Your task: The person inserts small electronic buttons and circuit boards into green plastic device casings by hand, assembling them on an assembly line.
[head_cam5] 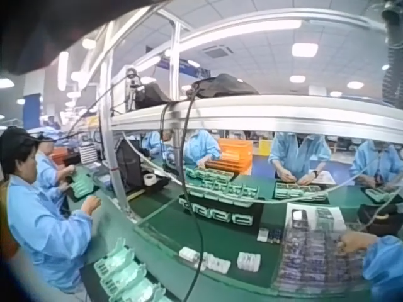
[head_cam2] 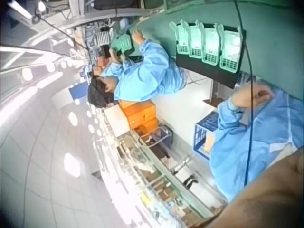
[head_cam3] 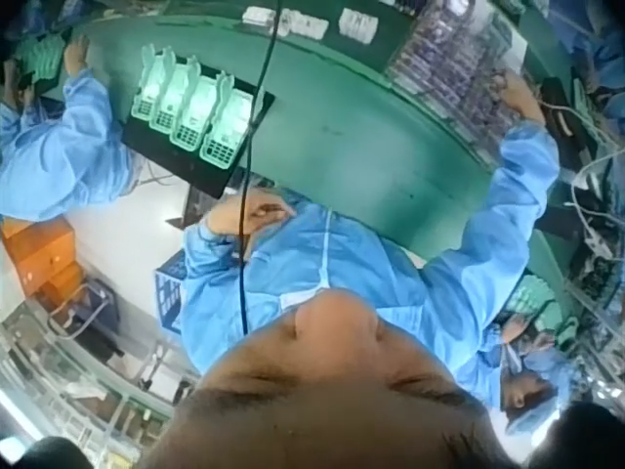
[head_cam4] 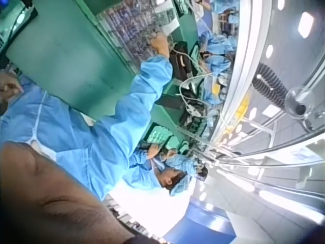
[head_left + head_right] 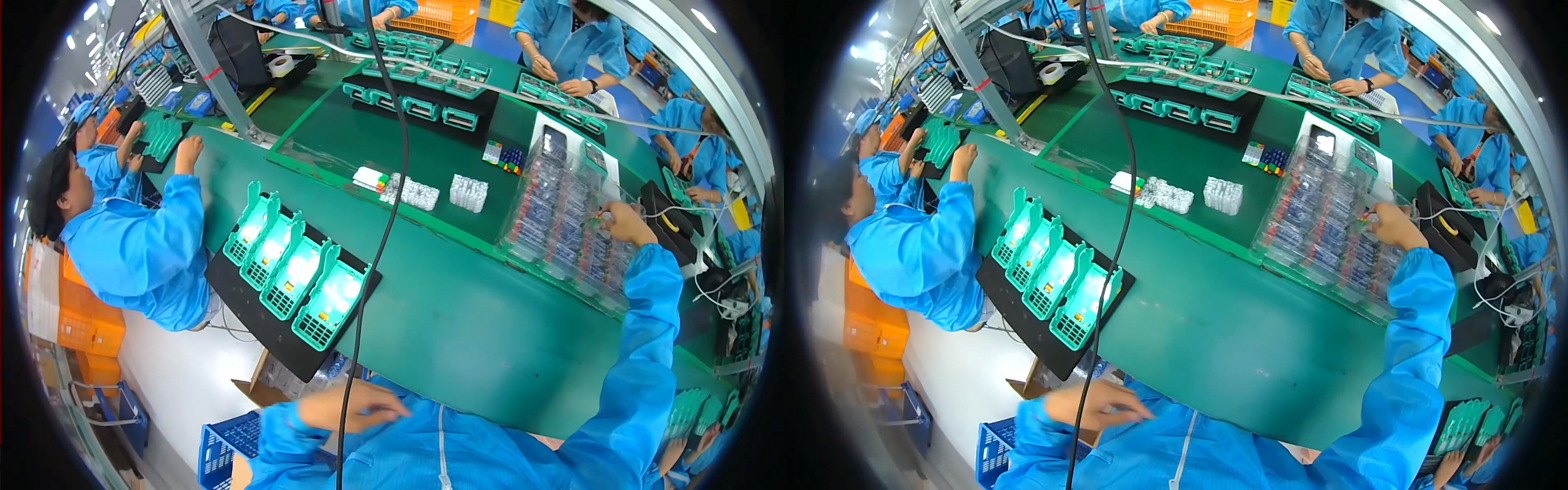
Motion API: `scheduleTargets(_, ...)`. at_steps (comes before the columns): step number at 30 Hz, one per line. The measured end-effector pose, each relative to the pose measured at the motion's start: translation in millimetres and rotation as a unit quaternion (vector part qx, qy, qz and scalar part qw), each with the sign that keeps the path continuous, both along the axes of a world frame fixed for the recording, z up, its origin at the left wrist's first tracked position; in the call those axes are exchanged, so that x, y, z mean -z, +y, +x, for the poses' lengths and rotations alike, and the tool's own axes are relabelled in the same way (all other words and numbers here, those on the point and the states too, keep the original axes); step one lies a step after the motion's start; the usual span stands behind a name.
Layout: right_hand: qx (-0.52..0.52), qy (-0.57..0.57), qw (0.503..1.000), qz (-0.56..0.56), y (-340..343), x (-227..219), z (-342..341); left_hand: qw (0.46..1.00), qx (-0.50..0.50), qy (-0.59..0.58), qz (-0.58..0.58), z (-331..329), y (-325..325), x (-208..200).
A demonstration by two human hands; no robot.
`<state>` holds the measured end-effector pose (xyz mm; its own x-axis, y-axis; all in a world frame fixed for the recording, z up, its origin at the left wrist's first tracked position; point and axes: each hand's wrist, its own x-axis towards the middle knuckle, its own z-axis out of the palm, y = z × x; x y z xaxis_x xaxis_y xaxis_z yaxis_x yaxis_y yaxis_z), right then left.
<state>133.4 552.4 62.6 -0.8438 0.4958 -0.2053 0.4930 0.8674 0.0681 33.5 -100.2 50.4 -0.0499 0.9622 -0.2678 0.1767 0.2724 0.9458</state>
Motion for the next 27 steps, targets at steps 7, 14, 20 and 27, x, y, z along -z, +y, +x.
scheduleTargets(7,0.029,0.149,0.971,-0.183,27.3,-5.1,27.1,0.834,-0.508,0.209,0.058,-169.2,-122.7,12.7)
scheduleTargets(14,0.072,0.142,0.980,-0.122,11.5,-33.3,-11.0,0.650,-0.569,0.473,-0.175,-295.0,-191.5,136.0)
scheduleTargets(20,0.158,0.157,0.948,-0.227,33.9,-23.2,-15.0,0.606,-0.583,0.503,-0.199,-257.0,-134.3,114.8)
scheduleTargets(27,0.183,0.198,0.945,-0.187,85.6,31.4,-9.1,0.568,-0.548,0.589,-0.172,-182.1,-40.8,116.4)
